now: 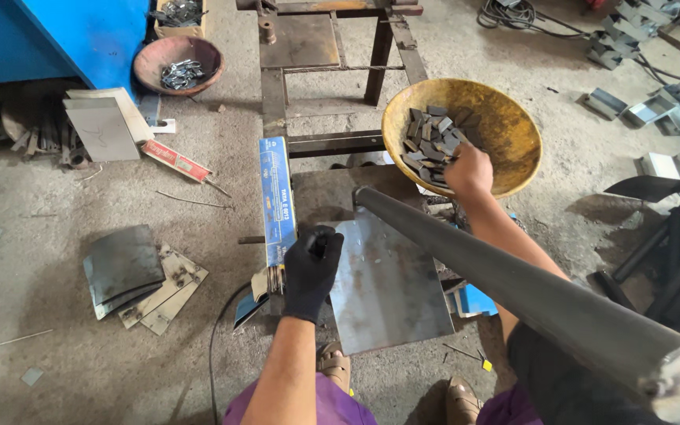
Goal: The person welds a metal pipe to a metal sheet using a welding torch, creating bright sparks. They handle the pipe and sheet, repositioning them on a workbench, and also weld a cylindrical metal object to the sheet. The person picks up and places metal pieces and tools during the process.
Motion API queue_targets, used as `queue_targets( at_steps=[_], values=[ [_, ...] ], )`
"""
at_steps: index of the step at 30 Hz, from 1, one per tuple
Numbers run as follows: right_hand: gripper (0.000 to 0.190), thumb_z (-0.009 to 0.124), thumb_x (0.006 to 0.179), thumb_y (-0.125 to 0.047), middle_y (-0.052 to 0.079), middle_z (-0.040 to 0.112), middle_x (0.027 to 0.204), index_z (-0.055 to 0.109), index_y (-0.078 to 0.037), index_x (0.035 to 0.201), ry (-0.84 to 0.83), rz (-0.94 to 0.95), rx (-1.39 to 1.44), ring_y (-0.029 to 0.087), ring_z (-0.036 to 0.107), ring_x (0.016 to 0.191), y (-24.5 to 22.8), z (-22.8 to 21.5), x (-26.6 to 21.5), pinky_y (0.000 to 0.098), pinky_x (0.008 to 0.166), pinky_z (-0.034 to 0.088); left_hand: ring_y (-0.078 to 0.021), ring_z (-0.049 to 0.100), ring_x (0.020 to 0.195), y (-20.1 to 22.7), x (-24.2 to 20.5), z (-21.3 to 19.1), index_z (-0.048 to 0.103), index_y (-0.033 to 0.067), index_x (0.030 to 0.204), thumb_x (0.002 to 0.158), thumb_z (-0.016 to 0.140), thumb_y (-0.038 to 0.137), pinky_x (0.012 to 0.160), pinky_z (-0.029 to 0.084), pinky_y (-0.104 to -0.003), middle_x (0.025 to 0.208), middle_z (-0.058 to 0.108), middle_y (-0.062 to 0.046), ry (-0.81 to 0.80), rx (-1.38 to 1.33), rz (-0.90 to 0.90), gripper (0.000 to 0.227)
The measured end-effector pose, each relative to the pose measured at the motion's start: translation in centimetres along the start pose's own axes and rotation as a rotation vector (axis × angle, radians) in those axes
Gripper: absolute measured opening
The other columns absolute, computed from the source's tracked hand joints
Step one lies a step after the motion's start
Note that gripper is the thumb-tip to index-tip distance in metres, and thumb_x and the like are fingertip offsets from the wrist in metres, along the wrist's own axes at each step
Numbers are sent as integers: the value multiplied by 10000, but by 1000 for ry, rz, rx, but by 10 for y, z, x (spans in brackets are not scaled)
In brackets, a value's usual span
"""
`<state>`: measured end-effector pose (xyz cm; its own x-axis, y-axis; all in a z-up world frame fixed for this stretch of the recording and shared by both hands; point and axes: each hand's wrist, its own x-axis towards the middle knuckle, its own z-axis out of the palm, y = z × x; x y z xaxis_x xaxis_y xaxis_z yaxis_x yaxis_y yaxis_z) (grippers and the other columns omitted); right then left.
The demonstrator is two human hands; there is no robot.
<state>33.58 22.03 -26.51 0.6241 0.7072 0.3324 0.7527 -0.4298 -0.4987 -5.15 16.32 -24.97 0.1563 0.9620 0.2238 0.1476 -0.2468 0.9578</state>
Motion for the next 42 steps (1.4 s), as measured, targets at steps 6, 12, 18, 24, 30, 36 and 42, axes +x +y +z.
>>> queue_targets(
  at_steps=[6,12,18,24,30,36,42],
  values=[
    [256,741,789,-96,100,721,896,672,-79,1035,-4,198,708,233,701,762,0,-54,-53,361,670,571,-95,654,636,0,-10,12,781,47,985,927,719,218,591,537,-258,759,747,-36,-429,-208,-251,191],
    [263,685,821,83,63,665,892,624,-58,1035,-224,471,1305,176,646,739,6,-62,-192,305,628,533,-84,644,690,12,-61,78,736,46,1118,931,732,209,648,548,-255,814,720,-34,-427,-392,-231,249],
    [261,661,836,127,84,691,848,617,-39,1033,-294,494,1506,174,645,707,-2,-90,-259,297,629,527,-124,711,757,18,-107,104,728,-18,989,962,713,196,708,567,-275,843,752,-62,-309,-484,-272,216],
    [236,736,895,4,98,719,900,613,-22,1095,-403,358,1269,180,662,783,1,-114,-285,316,684,539,-129,718,786,28,-133,106,728,9,1009,978,690,156,742,597,-288,892,747,-49,-232,-597,-237,155],
    [511,782,828,-450,12,766,1161,702,-190,1260,-375,70,61,222,755,992,76,-218,-272,375,857,576,-130,693,715,36,-144,81,693,19,1019,982,654,138,674,597,-306,823,712,-35,-135,-617,-220,131],
    [716,603,886,-728,172,738,1149,669,-194,1358,-482,586,-373,370,691,1039,260,-265,-276,486,859,563,-135,699,708,21,-152,59,684,23,1029,967,652,137,662,601,-307,834,702,-27,-74,-572,-229,133],
    [678,491,994,-718,171,657,836,644,-69,1112,-690,1209,763,343,601,659,342,-207,-334,500,626,518,-143,697,716,2,-154,57,693,14,1045,932,694,82,672,593,-308,861,715,-37,-81,-612,-273,132]
  ],
)
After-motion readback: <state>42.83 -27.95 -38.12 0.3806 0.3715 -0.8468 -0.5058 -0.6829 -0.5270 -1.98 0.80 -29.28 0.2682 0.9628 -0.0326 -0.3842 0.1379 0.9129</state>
